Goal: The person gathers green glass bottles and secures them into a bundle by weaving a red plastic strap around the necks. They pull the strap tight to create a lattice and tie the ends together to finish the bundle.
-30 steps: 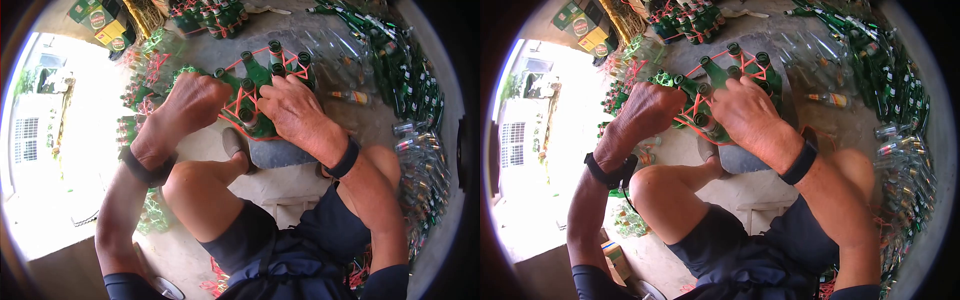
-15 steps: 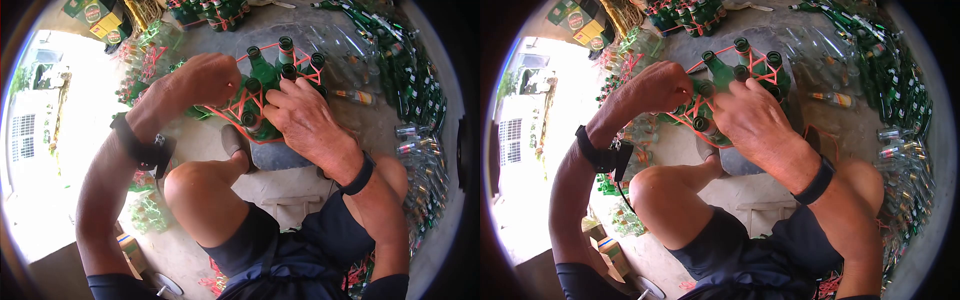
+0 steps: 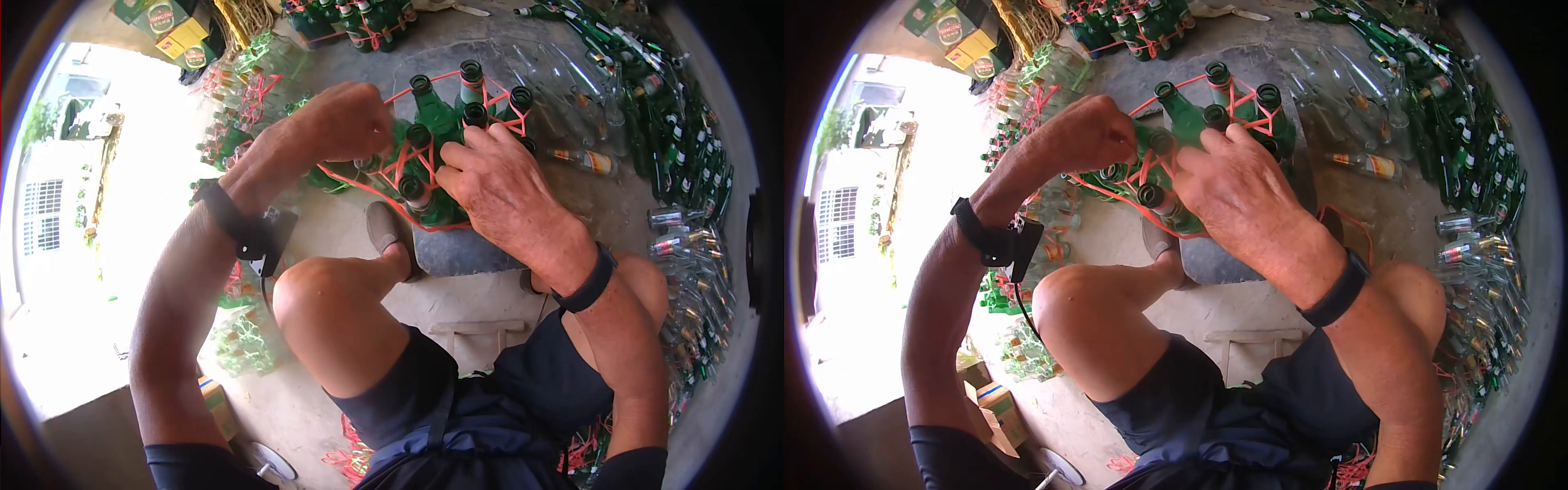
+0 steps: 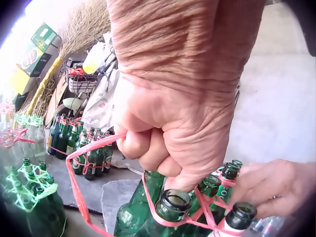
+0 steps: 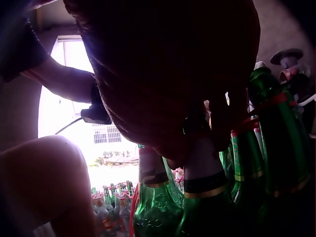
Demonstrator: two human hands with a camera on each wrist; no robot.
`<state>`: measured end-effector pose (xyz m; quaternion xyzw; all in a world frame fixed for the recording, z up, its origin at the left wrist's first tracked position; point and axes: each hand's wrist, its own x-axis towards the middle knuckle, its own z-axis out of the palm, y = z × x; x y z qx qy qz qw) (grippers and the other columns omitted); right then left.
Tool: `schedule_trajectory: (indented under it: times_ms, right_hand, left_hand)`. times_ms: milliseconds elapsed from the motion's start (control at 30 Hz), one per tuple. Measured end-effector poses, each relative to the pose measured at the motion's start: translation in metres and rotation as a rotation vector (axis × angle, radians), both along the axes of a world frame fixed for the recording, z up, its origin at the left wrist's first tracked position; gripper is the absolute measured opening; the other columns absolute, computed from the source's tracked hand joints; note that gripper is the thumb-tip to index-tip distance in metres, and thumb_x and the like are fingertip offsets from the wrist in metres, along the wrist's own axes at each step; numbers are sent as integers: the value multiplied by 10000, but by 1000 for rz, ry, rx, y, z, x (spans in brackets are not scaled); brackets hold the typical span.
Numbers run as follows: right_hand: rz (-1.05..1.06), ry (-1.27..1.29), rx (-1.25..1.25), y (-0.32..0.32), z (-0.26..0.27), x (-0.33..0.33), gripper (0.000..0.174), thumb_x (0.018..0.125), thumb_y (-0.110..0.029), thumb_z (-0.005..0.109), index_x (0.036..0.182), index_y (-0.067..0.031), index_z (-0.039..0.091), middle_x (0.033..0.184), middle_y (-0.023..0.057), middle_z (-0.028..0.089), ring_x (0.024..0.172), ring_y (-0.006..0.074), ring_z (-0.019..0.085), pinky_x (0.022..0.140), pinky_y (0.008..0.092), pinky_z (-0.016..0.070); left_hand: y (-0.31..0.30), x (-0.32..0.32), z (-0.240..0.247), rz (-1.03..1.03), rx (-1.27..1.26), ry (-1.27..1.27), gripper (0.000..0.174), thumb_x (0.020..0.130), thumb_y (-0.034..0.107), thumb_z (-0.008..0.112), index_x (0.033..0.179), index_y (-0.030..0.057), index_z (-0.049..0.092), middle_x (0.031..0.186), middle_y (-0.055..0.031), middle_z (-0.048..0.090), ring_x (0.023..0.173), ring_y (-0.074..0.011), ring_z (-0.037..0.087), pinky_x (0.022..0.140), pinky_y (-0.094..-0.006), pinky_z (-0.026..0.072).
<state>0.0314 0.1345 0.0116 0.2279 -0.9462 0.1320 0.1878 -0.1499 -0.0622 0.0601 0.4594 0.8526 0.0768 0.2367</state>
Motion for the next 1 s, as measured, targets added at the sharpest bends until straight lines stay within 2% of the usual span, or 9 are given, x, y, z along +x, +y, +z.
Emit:
schedule_trajectory:
  times_ms: [133,200,433,500,567,700,800,933,1000]
  right_hand:
    - [4,-5,-10,1,-2,1,69,844,-76,657,826,-92,722,907,46,609,958,244,596,844,385,466]
    - [2,-11,-17,1,-2,1,72,848,-76,658,831,-95,725,905,44,606,963,243,598,843,385,465]
    - [-35,8,55,-1,-3,2,64,850,-92,662,827,-108,720,905,37,589,985,231,608,844,377,472]
    - [-39,7,75,-2,-5,2,62,851,-93,662,833,-110,718,906,40,587,987,230,609,847,376,474]
    - [-49,83,95,-2,-7,2,25,792,-128,730,814,-120,740,837,28,617,930,209,630,870,366,480]
    - [-60,125,82,-1,-7,3,28,801,-118,723,827,-116,712,846,31,606,933,207,621,876,363,468]
    - [-87,170,57,0,-8,5,43,816,-110,710,854,-114,691,854,34,598,934,208,614,883,371,461]
    - [-55,121,1,9,-5,5,106,799,-52,717,882,-115,696,858,45,605,941,228,611,883,383,459]
    - [-28,114,-15,15,-2,4,126,789,-29,721,877,-117,699,858,50,608,944,237,610,885,387,460]
  left_hand:
    - [-8,-9,-7,38,-34,-53,155,822,169,729,881,81,841,755,-143,746,699,-293,721,711,-426,576]
    - [-14,-7,-2,79,49,-97,164,843,184,745,915,82,851,735,-128,742,658,-244,698,691,-410,571]
    - [-29,7,-1,217,82,-140,141,890,173,775,949,71,852,746,-103,754,674,-160,684,680,-374,559]
    - [-35,16,-4,335,148,-171,141,949,135,779,980,4,824,803,-61,776,733,-74,653,684,-319,548]
    - [-41,22,-12,384,198,-170,149,955,136,777,994,1,824,789,-51,762,724,-71,632,669,-316,535]
    - [-47,31,-14,507,217,-135,197,978,165,760,1047,-7,829,770,-28,723,710,-63,581,636,-295,495]
    - [-50,36,-20,523,273,-172,237,988,198,750,1074,-8,831,762,-11,703,706,-59,563,624,-288,475]
    - [-56,45,-28,611,240,-199,262,988,224,752,1078,-10,830,771,7,699,710,-59,561,625,-288,471]
    - [-56,56,-31,687,285,-226,262,985,222,756,1063,-18,827,740,34,663,673,-52,528,584,-286,436]
